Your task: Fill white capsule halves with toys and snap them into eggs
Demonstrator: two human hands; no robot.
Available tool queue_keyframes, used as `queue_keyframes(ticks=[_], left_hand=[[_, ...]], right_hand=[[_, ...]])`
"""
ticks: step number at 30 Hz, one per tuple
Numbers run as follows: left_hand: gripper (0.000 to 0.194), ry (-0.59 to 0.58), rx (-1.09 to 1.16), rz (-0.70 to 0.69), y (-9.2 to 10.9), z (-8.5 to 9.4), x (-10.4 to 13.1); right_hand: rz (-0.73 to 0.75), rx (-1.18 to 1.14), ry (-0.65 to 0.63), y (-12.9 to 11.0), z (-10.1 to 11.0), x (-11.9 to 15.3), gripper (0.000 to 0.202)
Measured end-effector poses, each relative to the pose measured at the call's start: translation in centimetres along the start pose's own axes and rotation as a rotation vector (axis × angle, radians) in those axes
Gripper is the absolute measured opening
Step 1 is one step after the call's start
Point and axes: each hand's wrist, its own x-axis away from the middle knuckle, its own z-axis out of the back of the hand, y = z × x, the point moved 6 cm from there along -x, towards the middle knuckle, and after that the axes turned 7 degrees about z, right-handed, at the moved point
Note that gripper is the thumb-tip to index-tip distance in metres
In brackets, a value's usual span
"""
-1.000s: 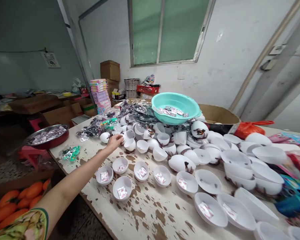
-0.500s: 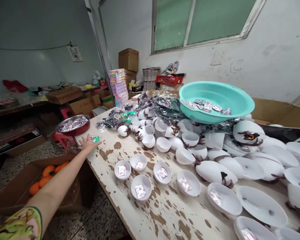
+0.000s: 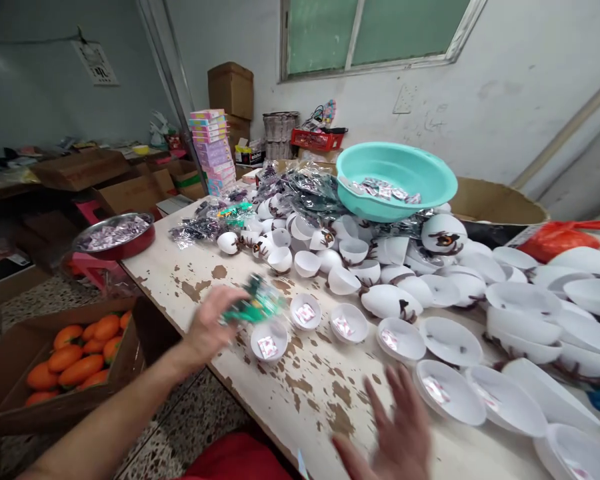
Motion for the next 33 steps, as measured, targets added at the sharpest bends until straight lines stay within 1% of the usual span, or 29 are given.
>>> queue_keyframes(ticks=[1, 2, 3, 4, 5, 6, 7, 8, 9, 10, 11, 12, 13, 14, 16, 18, 20, 23, 25, 27, 28, 30, 33], left_hand=[[0.034, -0.100, 0.046, -0.160, 3.4, -2.8, 1.3], [0.036, -0.158, 0.072, -0.279, 6.2, -5.2, 2.5], [0.041, -0.167, 0.094, -0.310, 7.9, -7.1, 3.3], [0.047, -0.176, 0.114, -0.326, 9.0, -8.6, 4.0], [0.052, -0.179, 0.144, -0.330, 9.7, -9.7, 4.5], [0.058, -0.184, 0.180, -0.326, 9.9, -10.4, 4.9], [0.062, -0.189, 0.221, -0.310, 9.9, -11.0, 5.1], [0.066, -0.189, 0.273, -0.268, 9.6, -11.3, 5.3], [0.070, -0.185, 0.336, -0.187, 9.0, -11.5, 5.3], [0.075, -0.179, 0.412, -0.073, 8.3, -11.7, 5.1], [0.079, -0.178, 0.502, 0.060, 7.5, -12.1, 5.0], [0.080, -0.176, 0.603, 0.191, 6.8, -12.4, 4.8], [0.074, -0.181, 0.702, 0.302, 6.3, -12.9, 4.6], [0.065, -0.194, 0.784, 0.384, 6.1, -13.3, 4.3], [0.048, -0.220, 0.883, 0.479, 5.9, -14.1, 3.7], [0.038, -0.226, 0.921, 0.513, 5.8, -14.5, 3.3], [0.032, -0.195, 0.928, 0.522, 5.9, -14.5, 3.4], [0.027, -0.156, 0.839, 0.470, 6.6, -14.1, 4.2], [0.026, -0.163, 0.774, 0.409, 7.4, -13.9, 4.7], [0.023, -0.168, 0.742, 0.381, 7.9, -13.8, 5.0], [0.021, -0.160, 0.739, 0.386, 8.0, -13.8, 5.0], [0.018, -0.158, 0.768, 0.410, 8.1, -13.9, 5.0], [0.037, -0.213, 0.848, 0.425, 8.1, -14.3, 4.7]], right_hand=[[0.016, -0.013, -0.064, 0.3, -1.6, -0.3, 0.113], [0.012, -0.018, -0.098, 0.7, -2.9, -0.7, 0.113], [-0.014, -0.008, -0.090, 1.2, -3.6, -1.2, 0.103], [-0.041, 0.026, -0.054, 1.7, -3.9, -1.7, 0.090], [-0.068, 0.072, 0.013, 2.2, -3.7, -2.2, 0.075], [-0.090, 0.119, 0.091, 2.5, -3.2, -2.5, 0.064], [-0.110, 0.149, 0.177, 2.8, -2.5, -2.7, 0.056], [-0.141, 0.147, 0.261, 3.1, -1.9, -2.7, 0.052], [-0.184, 0.120, 0.343, 3.5, -1.4, -2.4, 0.051], [-0.230, 0.075, 0.413, 4.0, -1.1, -1.9, 0.050], [-0.271, 0.025, 0.455, 4.4, -1.3, -1.3, 0.049], [-0.297, -0.020, 0.466, 4.9, -1.7, -0.6, 0.048], [-0.307, -0.057, 0.449, 5.1, -2.4, 0.0, 0.047], [-0.304, -0.085, 0.415, 5.3, -3.2, 0.7, 0.047], [-0.308, -0.149, 0.360, 5.5, -4.3, 1.7, 0.046], [-0.346, -0.225, 0.356, 5.5, -4.6, 2.2, 0.044], [-0.403, -0.309, 0.348, 5.5, -4.3, 2.0, 0.046], [-0.522, -0.427, 0.243, 5.7, -4.3, 1.1, 0.064], [-0.600, -0.467, 0.193, 6.1, -4.2, 1.0, 0.061], [-0.619, -0.463, 0.237, 6.4, -3.7, 1.0, 0.048], [-0.609, -0.450, 0.291, 6.5, -3.3, 1.1, 0.042], [-0.587, -0.423, 0.380, 6.6, -2.6, 1.2, 0.037], [-0.604, -0.400, 0.391, 6.7, -2.5, 1.2, 0.034]])
